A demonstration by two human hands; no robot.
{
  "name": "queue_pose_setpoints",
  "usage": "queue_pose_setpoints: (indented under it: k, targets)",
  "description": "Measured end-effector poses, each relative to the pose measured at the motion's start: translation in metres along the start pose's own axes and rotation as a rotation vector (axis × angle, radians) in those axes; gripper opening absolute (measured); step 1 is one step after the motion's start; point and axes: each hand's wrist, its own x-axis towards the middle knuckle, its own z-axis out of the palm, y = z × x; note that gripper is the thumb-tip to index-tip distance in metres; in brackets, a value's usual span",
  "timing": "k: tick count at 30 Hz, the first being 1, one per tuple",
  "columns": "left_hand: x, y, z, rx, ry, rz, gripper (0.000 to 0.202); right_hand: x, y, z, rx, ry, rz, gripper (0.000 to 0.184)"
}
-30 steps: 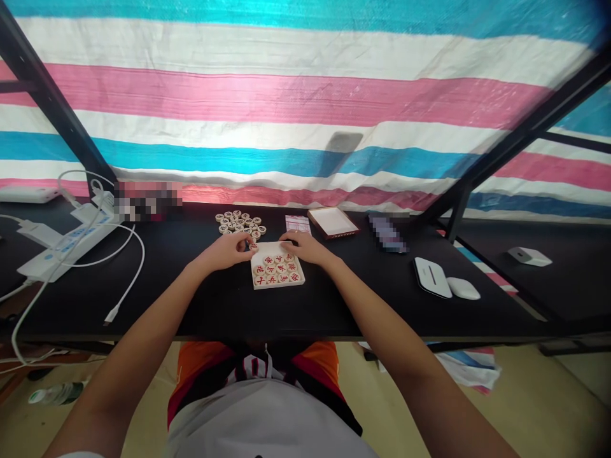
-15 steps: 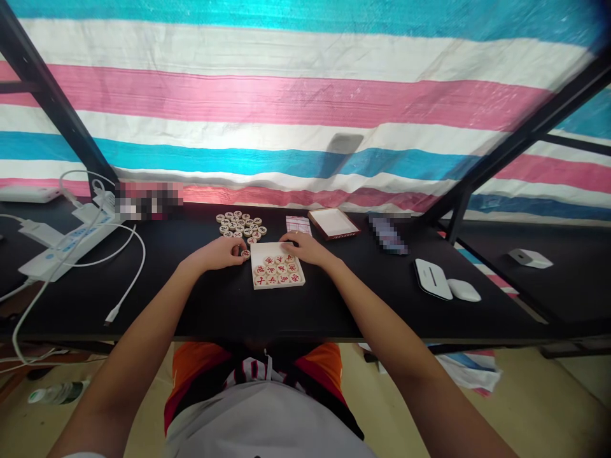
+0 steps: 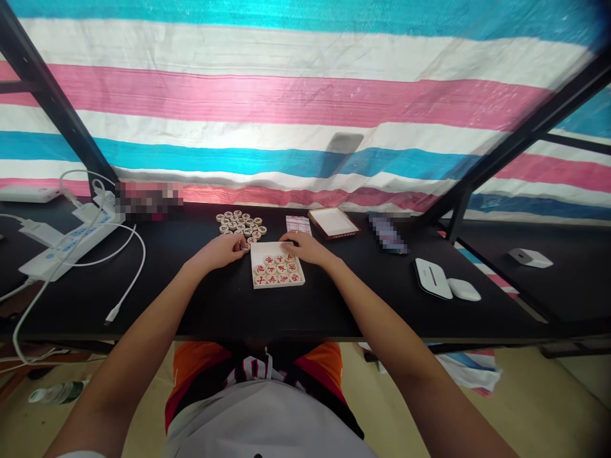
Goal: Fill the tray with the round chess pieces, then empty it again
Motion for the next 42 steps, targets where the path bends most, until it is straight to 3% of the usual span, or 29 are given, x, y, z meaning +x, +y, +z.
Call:
queue_pose_setpoints:
  k: [23,42]
  targets:
    - [-0.0018,0.004,-0.0033,0.065,-0.051,0.008,0.033,-0.0003,0.0008,-0.0006,0.005,-0.006,0.001,0.025]
    - [-0.0008,0.0023,-0.0023,0.098,-0.064,0.016,0.03,-0.0004,-0.0004,-0.0007,-0.001,-0.006,0.01,0.024]
